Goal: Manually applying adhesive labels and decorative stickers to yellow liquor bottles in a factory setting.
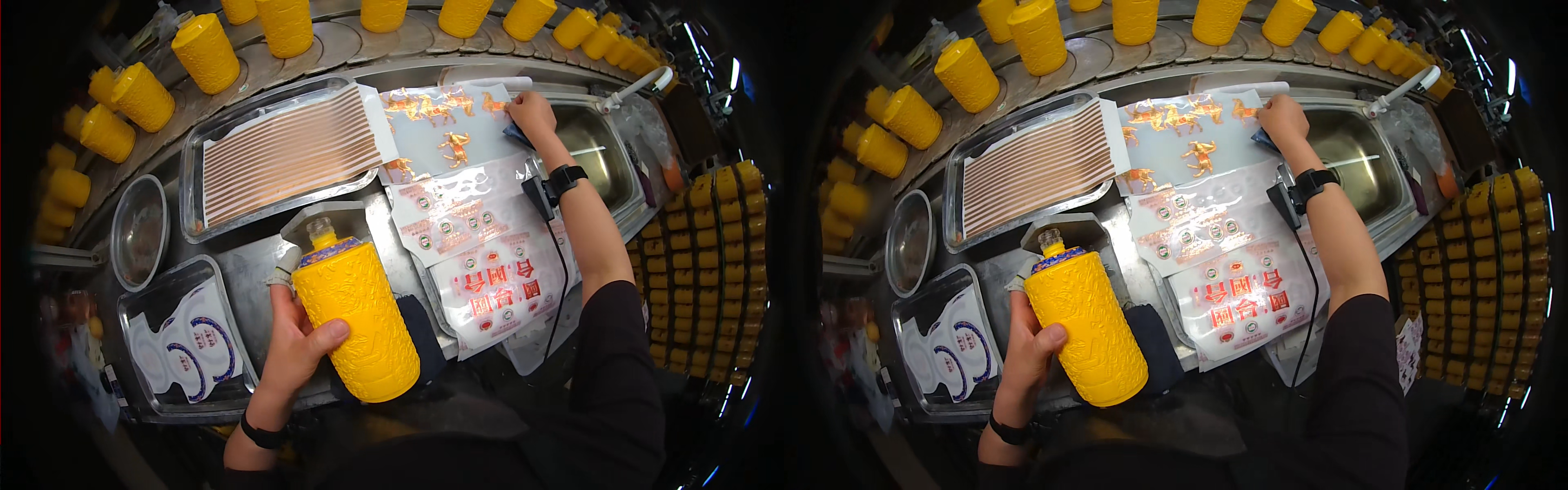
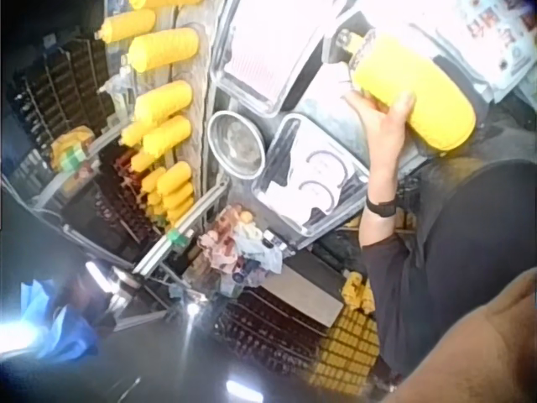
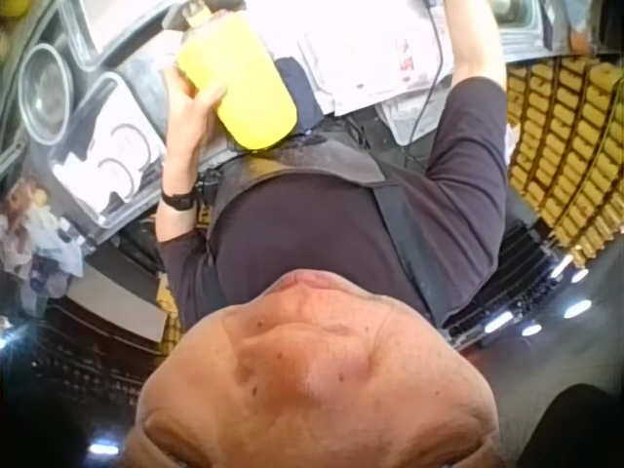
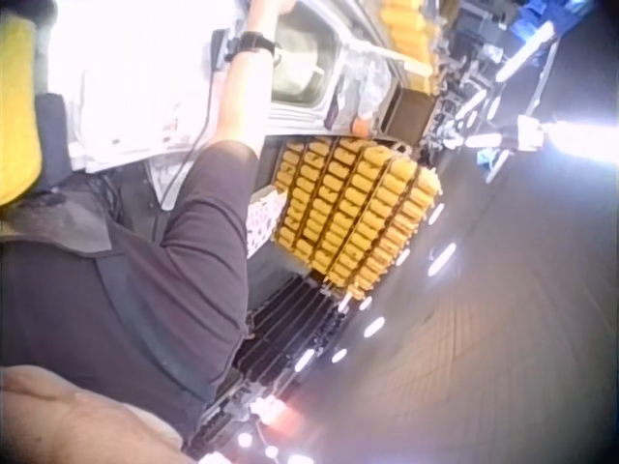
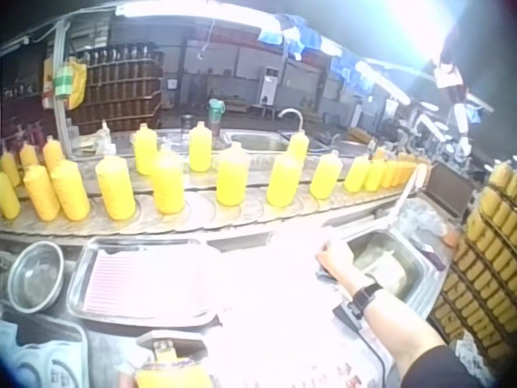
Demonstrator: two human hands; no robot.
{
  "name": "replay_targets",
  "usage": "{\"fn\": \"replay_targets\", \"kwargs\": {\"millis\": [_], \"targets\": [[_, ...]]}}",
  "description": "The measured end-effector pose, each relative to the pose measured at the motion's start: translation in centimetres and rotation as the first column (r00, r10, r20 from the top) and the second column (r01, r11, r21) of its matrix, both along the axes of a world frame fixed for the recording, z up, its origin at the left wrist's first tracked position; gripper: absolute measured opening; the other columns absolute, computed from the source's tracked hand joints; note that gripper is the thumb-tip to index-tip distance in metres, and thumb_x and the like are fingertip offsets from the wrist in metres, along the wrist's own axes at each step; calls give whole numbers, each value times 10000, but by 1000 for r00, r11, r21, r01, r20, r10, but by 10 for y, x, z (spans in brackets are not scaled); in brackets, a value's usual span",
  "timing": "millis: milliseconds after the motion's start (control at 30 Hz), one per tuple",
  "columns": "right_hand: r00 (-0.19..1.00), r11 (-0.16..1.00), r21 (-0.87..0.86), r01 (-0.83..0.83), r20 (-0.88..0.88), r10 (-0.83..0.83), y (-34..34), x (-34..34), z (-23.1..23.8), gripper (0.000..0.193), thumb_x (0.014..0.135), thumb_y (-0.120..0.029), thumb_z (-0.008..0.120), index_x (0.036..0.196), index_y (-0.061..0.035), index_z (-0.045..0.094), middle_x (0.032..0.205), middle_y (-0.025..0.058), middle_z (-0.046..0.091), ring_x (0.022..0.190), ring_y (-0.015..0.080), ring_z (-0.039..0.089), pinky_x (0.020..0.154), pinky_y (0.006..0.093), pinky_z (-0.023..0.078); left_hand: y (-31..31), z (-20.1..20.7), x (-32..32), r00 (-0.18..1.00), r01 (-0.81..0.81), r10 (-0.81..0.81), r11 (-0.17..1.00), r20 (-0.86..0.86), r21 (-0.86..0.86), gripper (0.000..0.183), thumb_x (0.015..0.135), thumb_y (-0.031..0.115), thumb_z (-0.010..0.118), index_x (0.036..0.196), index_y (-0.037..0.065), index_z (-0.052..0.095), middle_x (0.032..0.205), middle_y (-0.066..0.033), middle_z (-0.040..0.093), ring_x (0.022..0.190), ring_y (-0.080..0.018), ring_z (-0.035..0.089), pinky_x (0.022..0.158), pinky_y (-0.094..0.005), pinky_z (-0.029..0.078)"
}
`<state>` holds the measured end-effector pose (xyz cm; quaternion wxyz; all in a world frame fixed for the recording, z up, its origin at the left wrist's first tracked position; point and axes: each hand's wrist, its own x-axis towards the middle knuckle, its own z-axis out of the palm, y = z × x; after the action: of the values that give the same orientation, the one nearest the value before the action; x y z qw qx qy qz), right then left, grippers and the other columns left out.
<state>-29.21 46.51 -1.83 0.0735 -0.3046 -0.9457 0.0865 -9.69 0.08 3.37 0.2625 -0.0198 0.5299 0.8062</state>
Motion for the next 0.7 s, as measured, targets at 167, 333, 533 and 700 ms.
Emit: {"fn": "replay_targets", "kwargs": {"millis": [167, 333, 533, 700], "targets": [[998, 996, 72, -52, 40, 49, -3, 3, 3, 197, 773, -217, 643, 918, -105, 716, 959, 137, 711, 932, 318, 679, 782, 422, 537, -1, -7, 2, 1000, 2, -2, 1000, -24, -7, 934, 767, 175, 755, 1439, 69, 115, 1345, -203, 458, 1232, -302, 520, 1029, -434, 436], [997, 965, 252, -72, 19, 70, -5, 2, -5, 189, 763, -267, 649, 846, -108, 706, 914, 126, 705, 876, 322, 676, 743, 425, 529, -2, -3, 3, 1000, -3, 3, 1000, -22, 8, 952, 779, 173, 747, 1455, 73, 85, 1336, -203, 471, 1222, -299, 529, 1028, -429, 435], [981, 933, 318, -169, -40, 192, -25, 15, 6, 238, 778, -310, 652, 862, -93, 703, 904, 134, 697, 866, 335, 671, 727, 436, 524, -4, -5, 5, 1000, 1, -2, 1000, -24, -22, 961, 802, 180, 741, 1464, 69, 53, 1326, -215, 487, 1214, -289, 534, 1022, -416, 431], [922, 932, 75, -354, -140, 362, -74, 57, 56, 330, 763, -374, 675, 813, -49, 695, 763, 148, 679, 738, 332, 662, 642, 408, 496, -4, -2, 3, 997, 20, -18, 1000, -78, 24, 991, 813, 167, 760, 1466, 69, 21, 1337, -230, 462, 1230, -290, 512, 1033, -416, 417]]}}
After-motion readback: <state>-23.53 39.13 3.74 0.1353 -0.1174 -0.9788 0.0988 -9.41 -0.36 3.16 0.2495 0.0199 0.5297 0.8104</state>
